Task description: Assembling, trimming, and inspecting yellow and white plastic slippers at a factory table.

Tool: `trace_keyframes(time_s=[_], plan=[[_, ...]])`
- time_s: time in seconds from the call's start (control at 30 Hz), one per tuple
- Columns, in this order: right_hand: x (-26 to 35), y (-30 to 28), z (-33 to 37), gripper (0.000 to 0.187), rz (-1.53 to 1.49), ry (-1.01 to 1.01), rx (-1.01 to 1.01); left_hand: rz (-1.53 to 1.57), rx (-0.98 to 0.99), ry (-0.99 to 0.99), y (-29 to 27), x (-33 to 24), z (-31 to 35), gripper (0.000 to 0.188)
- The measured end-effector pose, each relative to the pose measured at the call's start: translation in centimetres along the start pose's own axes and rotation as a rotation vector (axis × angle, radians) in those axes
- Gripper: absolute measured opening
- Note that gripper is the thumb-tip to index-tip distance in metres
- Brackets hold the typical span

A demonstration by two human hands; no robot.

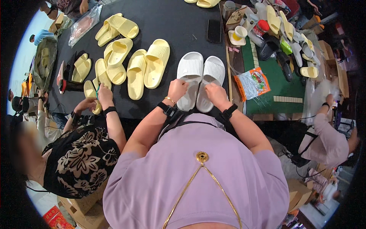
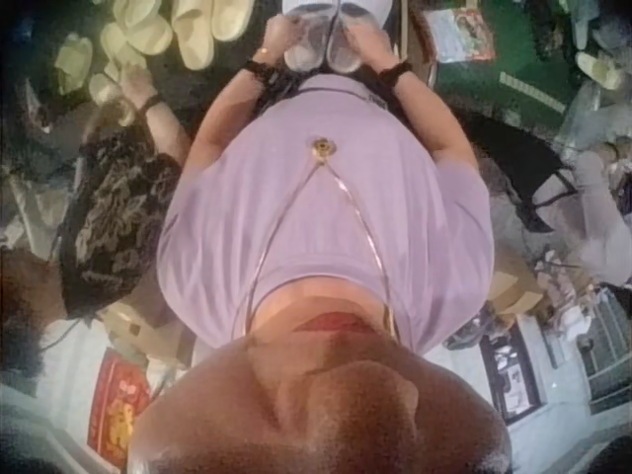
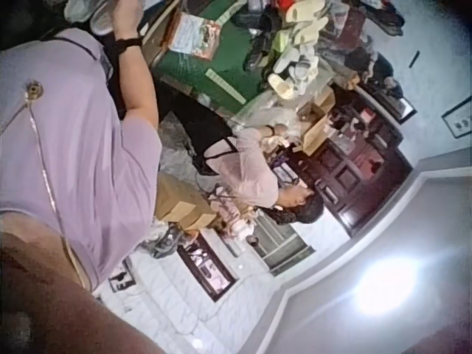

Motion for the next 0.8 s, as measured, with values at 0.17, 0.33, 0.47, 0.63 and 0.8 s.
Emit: trace_keyframes(time_s=[0.17, 0.33, 0.47, 0.63, 0.8], plan=[[-0.5, 0.0, -0.4, 0.021, -0.022, -0.011, -0.197, -0.337, -0.236, 0.216, 0.0, -0.8, -0.6, 0.04], [0.0, -1.6, 0.7, 0.026, -0.167, 0.077, -0.167, -0.247, -0.328, 0.206, -1.8, -1.5, -0.1, 0.038], [-0.8, -3.3, 1.1, 0.023, -0.271, 0.035, -0.283, -0.101, -0.465, 0.228, -3.0, -1.1, -2.0, 0.031], [-5.1, -4.5, -2.4, 0.015, -0.28, 0.213, -0.504, -0.289, -0.349, 0.054, -4.0, -2.1, -8.3, 0.037], [-11.9, -3.8, -6.2, 0.039, -0.154, 0.716, -0.346, -0.561, -0.063, -0.076, -3.8, -5.0, -12.2, 0.043]])
Point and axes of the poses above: each hand's wrist, its own z-axis away from the middle knuckle, its own y-axis out of the palm, x = y × z, the point moved 2 cm from there along -z, towards the middle knuckle, and after that the axes turned 4 degrees about -x, right-handed, at the moved point
